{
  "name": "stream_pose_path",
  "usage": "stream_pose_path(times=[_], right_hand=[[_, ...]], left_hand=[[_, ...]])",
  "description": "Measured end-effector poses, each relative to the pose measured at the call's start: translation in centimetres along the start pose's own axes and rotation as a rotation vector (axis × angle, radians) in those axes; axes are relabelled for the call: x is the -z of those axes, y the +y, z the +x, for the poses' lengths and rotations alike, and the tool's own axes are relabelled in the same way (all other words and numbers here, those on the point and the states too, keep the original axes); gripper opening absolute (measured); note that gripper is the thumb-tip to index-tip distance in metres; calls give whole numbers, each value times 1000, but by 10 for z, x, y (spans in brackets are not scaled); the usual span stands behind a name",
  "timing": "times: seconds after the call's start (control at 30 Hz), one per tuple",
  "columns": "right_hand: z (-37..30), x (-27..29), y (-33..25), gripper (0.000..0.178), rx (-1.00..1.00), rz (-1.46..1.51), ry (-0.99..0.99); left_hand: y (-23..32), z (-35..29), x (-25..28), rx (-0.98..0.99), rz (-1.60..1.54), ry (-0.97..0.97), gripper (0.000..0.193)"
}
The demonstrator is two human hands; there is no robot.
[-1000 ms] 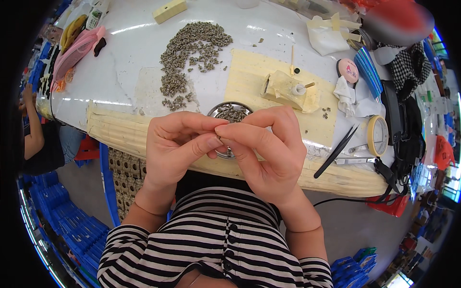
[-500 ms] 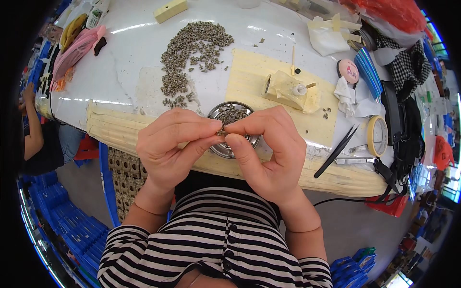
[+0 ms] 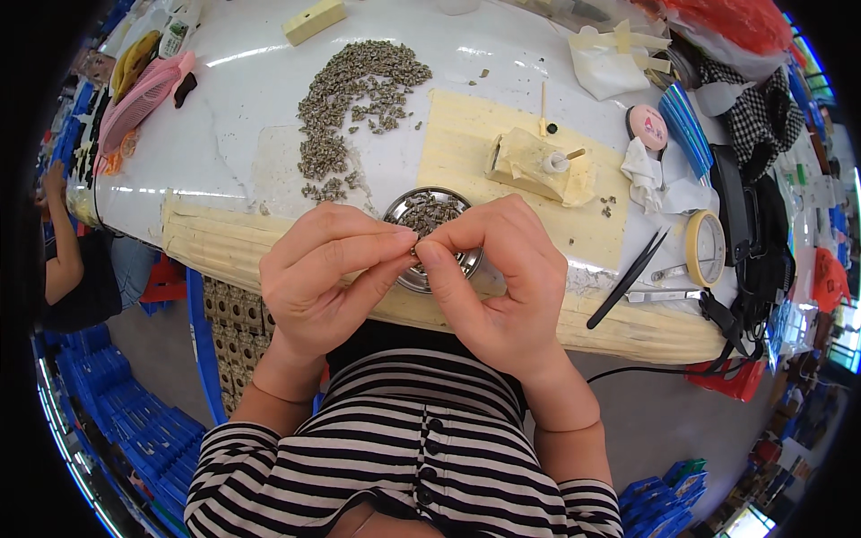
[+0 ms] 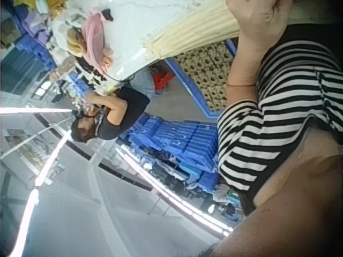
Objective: The person picks up small metal components from a dish by hand and places them onto a larger plastic unit on the workbench.
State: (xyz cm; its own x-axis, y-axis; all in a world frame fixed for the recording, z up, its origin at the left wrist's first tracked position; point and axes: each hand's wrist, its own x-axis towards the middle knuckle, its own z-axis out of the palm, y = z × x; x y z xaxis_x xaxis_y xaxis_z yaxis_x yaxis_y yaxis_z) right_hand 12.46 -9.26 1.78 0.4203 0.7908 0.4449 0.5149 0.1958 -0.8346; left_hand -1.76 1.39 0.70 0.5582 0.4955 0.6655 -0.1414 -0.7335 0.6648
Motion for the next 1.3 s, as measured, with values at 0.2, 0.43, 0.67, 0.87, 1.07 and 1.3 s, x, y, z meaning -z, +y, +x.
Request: stream_pose_path(times=[0.2, 0.43, 0.67, 0.87, 1.07, 1.3], right_hand=[[0, -1, 1, 8, 50, -50, 9], [0, 0, -2, 4, -12, -10, -3], [-1, 1, -1, 3, -11, 21, -10], [-2, 2, -2, 4, -7, 21, -1], [0, 2, 0, 16, 99, -12, 50], [-2, 1, 0, 26, 151, -60, 26]], left_hand=[[1, 1, 1, -19, 1, -8, 25], [-1, -1, 1, 53, -102, -9, 22], [0, -1, 2, 127, -155, 2, 20], [0, -2, 1, 138, -169, 4, 21], [3, -1, 1, 206, -192, -8, 19], [1, -3, -2, 337, -396, -14, 14]])
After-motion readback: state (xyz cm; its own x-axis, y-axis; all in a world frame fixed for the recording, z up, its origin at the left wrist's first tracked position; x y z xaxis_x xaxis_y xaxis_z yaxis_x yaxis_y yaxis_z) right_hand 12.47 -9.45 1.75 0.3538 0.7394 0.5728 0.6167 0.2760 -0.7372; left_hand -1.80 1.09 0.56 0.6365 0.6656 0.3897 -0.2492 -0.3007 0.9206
